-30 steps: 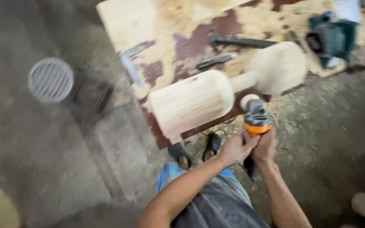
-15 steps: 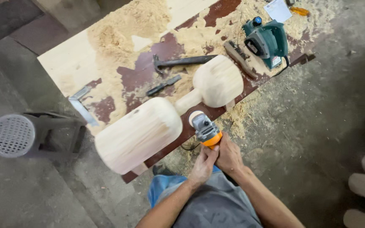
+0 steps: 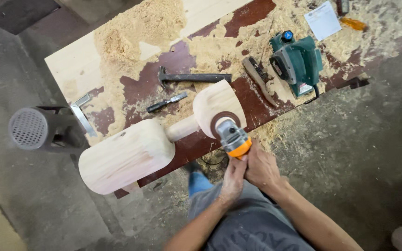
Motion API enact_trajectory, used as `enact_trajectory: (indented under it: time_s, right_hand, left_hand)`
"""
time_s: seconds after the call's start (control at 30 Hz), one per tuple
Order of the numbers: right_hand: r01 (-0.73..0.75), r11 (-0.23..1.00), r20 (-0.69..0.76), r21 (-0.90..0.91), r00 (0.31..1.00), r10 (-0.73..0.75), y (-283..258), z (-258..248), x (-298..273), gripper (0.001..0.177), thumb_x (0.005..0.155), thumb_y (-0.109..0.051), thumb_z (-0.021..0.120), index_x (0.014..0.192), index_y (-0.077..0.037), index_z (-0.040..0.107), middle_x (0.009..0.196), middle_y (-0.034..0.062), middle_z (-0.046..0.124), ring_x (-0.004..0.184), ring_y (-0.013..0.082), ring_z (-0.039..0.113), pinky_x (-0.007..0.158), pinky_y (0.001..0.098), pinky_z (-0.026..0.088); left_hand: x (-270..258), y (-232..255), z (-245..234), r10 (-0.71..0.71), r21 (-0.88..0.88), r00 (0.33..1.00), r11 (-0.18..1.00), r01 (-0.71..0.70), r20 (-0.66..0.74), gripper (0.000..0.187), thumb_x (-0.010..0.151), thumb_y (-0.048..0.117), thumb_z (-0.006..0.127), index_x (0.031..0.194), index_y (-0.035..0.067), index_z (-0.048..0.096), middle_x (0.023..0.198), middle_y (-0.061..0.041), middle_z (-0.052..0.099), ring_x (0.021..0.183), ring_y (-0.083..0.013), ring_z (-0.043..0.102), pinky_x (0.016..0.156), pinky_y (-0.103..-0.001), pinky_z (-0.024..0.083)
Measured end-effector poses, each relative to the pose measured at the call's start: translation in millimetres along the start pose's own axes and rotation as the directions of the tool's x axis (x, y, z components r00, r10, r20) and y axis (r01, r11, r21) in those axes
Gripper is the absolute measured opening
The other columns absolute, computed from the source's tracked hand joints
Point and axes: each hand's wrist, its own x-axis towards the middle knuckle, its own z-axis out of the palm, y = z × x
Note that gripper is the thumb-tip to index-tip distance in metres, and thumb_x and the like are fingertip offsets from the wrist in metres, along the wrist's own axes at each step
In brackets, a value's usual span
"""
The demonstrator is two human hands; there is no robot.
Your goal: The person uses an angle grinder with a sanding disc to smooth the surface of a wooden object on a workbench. The person repeatedly moves the tool across the curved and flat surfaces of the object, generating wood dust.
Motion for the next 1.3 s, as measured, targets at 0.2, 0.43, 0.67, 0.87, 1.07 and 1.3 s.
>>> enact_trajectory:
  time_s: [0.2, 0.43, 0.67, 0.87, 1.07, 1.3]
  right_hand:
    - [0.059, 0.998, 0.094, -0.006, 0.994, -0.059, 5.7, 9.4, 21.2, 0.048, 0.085, -0.021, 0.067, 0.121, 0.003, 0.044, 0.099, 0.0269, 0.068, 0.087, 0.0460, 0.070, 0.075, 0.0523, 0.055]
    - [-0.197, 0.977, 0.109, -0.086, 0.973, 0.206, 27.9, -17.8, 26.8, 0.049, 0.087, -0.022, 0.068, 0.124, 0.000, 0.044, 0.095, 0.0268, 0.072, 0.091, 0.0471, 0.072, 0.079, 0.0541, 0.056]
    - [-0.293, 0.954, -0.149, 0.059, 0.943, 0.299, 41.8, -59.0, 21.0, 0.063, 0.085, -0.040, 0.079, 0.117, 0.003, 0.047, 0.097, 0.0286, 0.070, 0.088, 0.0486, 0.071, 0.078, 0.0557, 0.055]
    - [-0.123, 0.973, 0.034, -0.194, 0.991, 0.132, 20.6, -34.1, 30.2, 0.065, 0.086, -0.040, 0.071, 0.127, 0.004, 0.045, 0.088, 0.0234, 0.073, 0.082, 0.0418, 0.074, 0.072, 0.0509, 0.059]
    - [0.109, 0.980, 0.160, -0.167, 0.984, -0.083, -12.6, -11.7, 39.7, 0.067, 0.084, -0.041, 0.073, 0.124, 0.004, 0.045, 0.091, 0.0227, 0.072, 0.083, 0.0417, 0.073, 0.071, 0.0497, 0.058]
    - [-0.269, 0.956, 0.124, -0.119, 0.951, 0.283, 4.8, -59.0, 43.2, 0.061, 0.088, -0.046, 0.069, 0.121, 0.001, 0.047, 0.095, 0.0217, 0.074, 0.083, 0.0354, 0.076, 0.069, 0.0456, 0.062]
  left_hand:
    - [11.5, -17.8, -10.6, 0.057, -0.003, 0.997, 0.998, -0.058, -0.049, 0.035, 0.106, 0.032, 0.051, 0.120, 0.001, 0.059, 0.109, -0.004, 0.064, 0.101, -0.0131, 0.056, 0.093, -0.031, 0.046]
    - [31.1, -19.5, 27.8, -0.003, -0.052, 0.996, 0.999, 0.008, 0.086, 0.032, 0.111, 0.031, 0.054, 0.118, 0.000, 0.059, 0.095, 0.001, 0.055, 0.087, -0.0105, 0.049, 0.079, -0.029, 0.045]
    - [51.7, 46.2, 69.1, -0.072, 0.082, 0.965, 0.995, 0.053, 0.252, 0.039, 0.106, 0.031, 0.053, 0.135, 0.006, 0.052, 0.104, 0.005, 0.062, 0.095, -0.0062, 0.059, 0.083, -0.024, 0.048]
    - [26.1, 44.2, 38.7, -0.023, -0.096, 0.990, 0.995, 0.037, 0.136, 0.031, 0.114, 0.027, 0.055, 0.106, -0.003, 0.058, 0.089, 0.000, 0.052, 0.082, -0.0139, 0.047, 0.071, -0.032, 0.041]
    - [14.3, 23.9, 1.9, 0.049, -0.004, 0.996, 0.999, -0.050, -0.078, 0.031, 0.110, 0.030, 0.052, 0.103, 0.002, 0.061, 0.087, 0.002, 0.054, 0.084, -0.0101, 0.048, 0.076, -0.028, 0.044]
    - [42.7, 46.0, 42.4, -0.202, 0.054, 0.961, 0.979, 0.196, 0.189, 0.048, 0.110, 0.046, 0.045, 0.120, 0.000, 0.057, 0.093, -0.007, 0.061, 0.088, -0.0194, 0.061, 0.079, -0.037, 0.052]
